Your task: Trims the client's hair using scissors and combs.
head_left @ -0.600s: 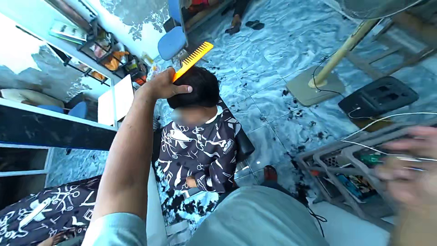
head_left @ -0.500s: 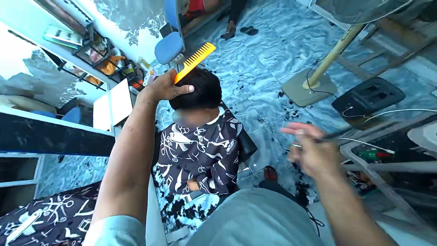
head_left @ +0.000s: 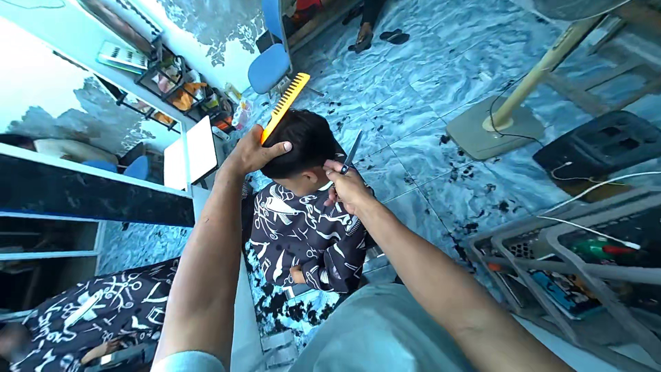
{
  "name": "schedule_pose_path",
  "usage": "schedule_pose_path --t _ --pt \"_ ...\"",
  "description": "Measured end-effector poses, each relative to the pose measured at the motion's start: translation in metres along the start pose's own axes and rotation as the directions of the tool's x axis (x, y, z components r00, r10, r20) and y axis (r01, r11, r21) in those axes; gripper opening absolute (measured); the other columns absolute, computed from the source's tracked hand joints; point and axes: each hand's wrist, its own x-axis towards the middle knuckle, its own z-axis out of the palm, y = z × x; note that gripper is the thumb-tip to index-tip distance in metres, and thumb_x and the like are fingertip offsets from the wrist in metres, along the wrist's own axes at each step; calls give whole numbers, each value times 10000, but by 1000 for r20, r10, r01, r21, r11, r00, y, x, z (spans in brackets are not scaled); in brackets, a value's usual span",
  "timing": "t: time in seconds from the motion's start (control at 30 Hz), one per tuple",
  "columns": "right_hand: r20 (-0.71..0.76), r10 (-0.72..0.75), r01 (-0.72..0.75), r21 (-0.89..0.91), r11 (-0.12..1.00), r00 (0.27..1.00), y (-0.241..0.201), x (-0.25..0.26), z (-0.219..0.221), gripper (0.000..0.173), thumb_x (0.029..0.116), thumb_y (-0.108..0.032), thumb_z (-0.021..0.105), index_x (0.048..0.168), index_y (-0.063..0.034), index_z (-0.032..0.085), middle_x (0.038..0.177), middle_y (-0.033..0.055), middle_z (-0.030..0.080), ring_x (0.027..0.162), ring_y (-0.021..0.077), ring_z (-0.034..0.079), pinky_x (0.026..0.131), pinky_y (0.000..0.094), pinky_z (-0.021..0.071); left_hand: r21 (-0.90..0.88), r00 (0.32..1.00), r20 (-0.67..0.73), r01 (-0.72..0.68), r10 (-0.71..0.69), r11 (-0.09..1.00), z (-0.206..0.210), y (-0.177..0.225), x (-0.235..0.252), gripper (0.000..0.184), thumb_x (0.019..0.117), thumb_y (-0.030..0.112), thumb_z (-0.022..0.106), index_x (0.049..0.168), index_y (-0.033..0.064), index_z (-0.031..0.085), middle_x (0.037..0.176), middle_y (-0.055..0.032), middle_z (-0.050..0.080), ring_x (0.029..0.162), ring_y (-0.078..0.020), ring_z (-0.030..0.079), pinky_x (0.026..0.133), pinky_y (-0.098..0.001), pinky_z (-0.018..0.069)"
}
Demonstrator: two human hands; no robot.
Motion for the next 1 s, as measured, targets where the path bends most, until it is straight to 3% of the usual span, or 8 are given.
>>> schedule_pose_path --t 0.17,0.3,0.4,0.5,0.63,0.77,0.87,1.0 --pt "120 59 -57 -19 998 991 -13 -3 -33 356 1103 -255 461 1433 -167 558 1289 61 650 533 129 530 471 314 506 -122 981 -168 81 -101 989 -1 -4 -29 685 936 576 628 1290 -3 542 1083 -199 664 978 -288 671 894 -542 551" --pt "-104 134 -125 92 988 985 -22 -19 -130 364 1093 -281 469 1421 -124 480 1093 69 706 753 177 672 643 366 570 -197 760 -543 298 -357 934 13 51 -88 745 1104 543 192 1081 -65 621 837 -201 658 745 -307 675 726 -558 568" --pt "-232 197 -128 281 951 953 -15 -15 -178 511 1049 -99 403 1542 -161 282 1287 160 610 995 328 703 800 526 604 -96 856 -428 276 -290 956 74 107 -109 569 1131 386 241 1208 -59 586 773 -186 655 642 -302 678 636 -536 595" --pt "-245 131 -60 278 959 961 -14 -10 -183 645 969 86 436 1535 -184 283 1271 158 612 1016 343 710 769 529 622 231 942 -210 309 -263 922 122 120 -99 493 1116 408 339 1221 10 611 760 -199 669 709 -406 688 645 -621 550" --pt "-100 -149 130 -174 976 984 -10 19 -177 536 949 2 658 1422 -91 424 1198 133 667 956 284 723 710 463 637 613 995 9 75 -102 787 142 106 -126 497 1093 486 359 1171 127 693 894 -165 716 767 -400 717 608 -578 558" --pt "214 -396 391 -803 449 893 -7 71 -164 303 969 -21 548 1254 -48 646 1132 189 705 991 389 707 827 624 568 676 989 -46 -72 140 733 100 88 -145 424 1032 422 551 1326 155 697 903 -156 664 677 -334 662 551 -514 540" --pt "461 -385 532 -841 98 800 -8 91 -147 310 935 41 568 1198 -80 678 1125 200 683 967 425 699 727 619 562 685 981 -69 -88 184 724 64 80 -142 367 993 333 632 1284 127 720 866 -157 656 682 -337 653 565 -516 525" --pt "583 -356 611 -791 -42 730 -15 103 -125 341 845 -90 737 1171 -62 643 1165 195 620 1128 417 614 776 582 523 706 939 -169 -98 300 702 44 75 -127 347 997 323 644 1276 133 726 809 -144 618 682 -336 628 549 -493 493"
